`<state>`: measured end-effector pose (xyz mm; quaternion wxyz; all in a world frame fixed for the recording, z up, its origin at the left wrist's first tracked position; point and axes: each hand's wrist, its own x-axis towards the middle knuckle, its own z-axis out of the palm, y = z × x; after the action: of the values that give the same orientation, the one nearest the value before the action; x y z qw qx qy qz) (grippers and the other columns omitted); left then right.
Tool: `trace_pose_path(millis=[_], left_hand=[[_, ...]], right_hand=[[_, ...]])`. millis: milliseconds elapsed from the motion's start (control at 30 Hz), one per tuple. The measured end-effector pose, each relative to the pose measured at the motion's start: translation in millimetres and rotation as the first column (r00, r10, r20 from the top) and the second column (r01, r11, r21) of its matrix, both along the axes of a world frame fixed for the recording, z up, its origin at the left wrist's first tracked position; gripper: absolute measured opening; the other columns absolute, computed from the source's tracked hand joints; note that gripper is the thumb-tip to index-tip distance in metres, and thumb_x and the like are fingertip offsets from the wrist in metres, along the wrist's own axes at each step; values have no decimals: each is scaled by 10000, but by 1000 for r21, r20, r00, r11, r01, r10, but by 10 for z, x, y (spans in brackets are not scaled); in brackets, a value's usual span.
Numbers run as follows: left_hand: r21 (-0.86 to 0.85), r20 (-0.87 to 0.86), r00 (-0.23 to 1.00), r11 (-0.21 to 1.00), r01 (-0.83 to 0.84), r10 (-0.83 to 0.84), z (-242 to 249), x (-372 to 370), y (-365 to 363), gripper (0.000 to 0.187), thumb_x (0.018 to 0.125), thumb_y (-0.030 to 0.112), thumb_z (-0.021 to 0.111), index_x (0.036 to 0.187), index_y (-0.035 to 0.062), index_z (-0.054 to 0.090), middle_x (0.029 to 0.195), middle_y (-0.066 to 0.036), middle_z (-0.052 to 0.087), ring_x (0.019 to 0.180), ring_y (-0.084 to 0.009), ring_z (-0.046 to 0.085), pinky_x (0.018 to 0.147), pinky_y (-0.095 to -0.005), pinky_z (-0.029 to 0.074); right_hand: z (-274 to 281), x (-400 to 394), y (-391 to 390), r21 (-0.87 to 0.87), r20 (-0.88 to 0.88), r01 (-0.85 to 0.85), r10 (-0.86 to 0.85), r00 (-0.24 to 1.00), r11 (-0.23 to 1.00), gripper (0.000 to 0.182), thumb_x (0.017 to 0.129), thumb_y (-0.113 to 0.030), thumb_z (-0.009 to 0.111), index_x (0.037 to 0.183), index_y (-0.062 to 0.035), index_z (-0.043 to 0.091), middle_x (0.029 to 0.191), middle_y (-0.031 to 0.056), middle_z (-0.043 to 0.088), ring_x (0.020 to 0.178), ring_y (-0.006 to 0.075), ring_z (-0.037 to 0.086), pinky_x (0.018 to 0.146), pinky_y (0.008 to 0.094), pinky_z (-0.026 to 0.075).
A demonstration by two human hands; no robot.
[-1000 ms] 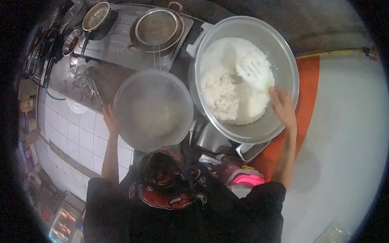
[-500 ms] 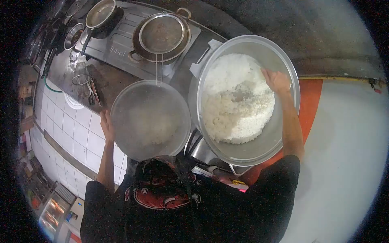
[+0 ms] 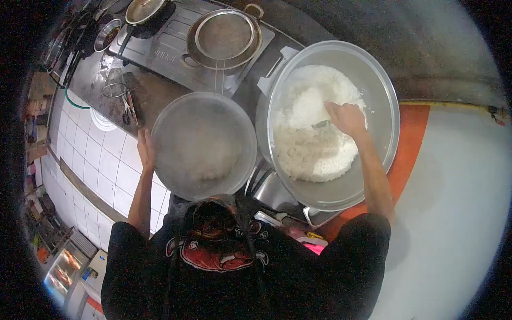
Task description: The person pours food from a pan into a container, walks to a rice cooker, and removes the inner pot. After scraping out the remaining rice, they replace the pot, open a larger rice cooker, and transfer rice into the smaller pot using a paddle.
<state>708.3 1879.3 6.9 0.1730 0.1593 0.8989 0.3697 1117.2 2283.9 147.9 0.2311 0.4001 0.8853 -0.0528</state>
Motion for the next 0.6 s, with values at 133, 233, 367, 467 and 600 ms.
trace_pose_path(millis=[133, 233, 367, 467, 600], left_hand=[[69, -61, 998, 998, -12, 17, -49, 14, 18, 345, 977, 274, 385, 1065, -33, 514, 992, -283, 589, 950, -394, 573, 835, -429, 419], [57, -58, 998, 998, 2, 2, -48, 5, -7, 339, 974, 270, 386, 1043, -38, 510, 993, -281, 589, 933, -406, 568, 827, -431, 418], [92, -86, 996, 995, 23, -15, -45, 17, -15, 330, 969, 267, 393, 1024, -38, 508, 984, -272, 592, 923, -407, 563, 820, -427, 418], [137, -109, 994, 990, 27, -12, -114, 1, -40, 330, 968, 270, 398, 1027, -36, 508, 976, -259, 592, 920, -384, 566, 821, -413, 421], [181, -63, 998, 983, 9, 2, -79, 17, -48, 333, 977, 273, 395, 1039, -37, 501, 971, -245, 588, 913, -347, 568, 823, -391, 424]], right_hand=[[-106, 58, -254, -4, -187, -65, 63, 980, 998, 495, 964, -460, 342, 948, -113, 694, 684, 246, 609, 683, 438, 598, 663, 488, 488], [-154, 169, -451, -49, -268, -74, 58, 962, 996, 503, 963, -437, 359, 870, -54, 671, 685, 251, 598, 670, 445, 577, 649, 484, 473], [-201, 413, -744, -199, -379, 74, -147, 914, 977, 504, 965, -397, 385, 813, 23, 618, 700, 258, 588, 647, 455, 545, 628, 465, 449], [-132, 553, -988, -330, -437, 231, -365, 822, 915, 494, 969, -376, 398, 802, 43, 600, 613, 211, 567, 575, 340, 568, 589, 419, 441], [2, 887, -1205, -421, -547, 357, -548, 633, 834, 468, 979, -349, 409, 751, 31, 560, 545, 72, 488, 528, 154, 501, 529, 330, 413]])
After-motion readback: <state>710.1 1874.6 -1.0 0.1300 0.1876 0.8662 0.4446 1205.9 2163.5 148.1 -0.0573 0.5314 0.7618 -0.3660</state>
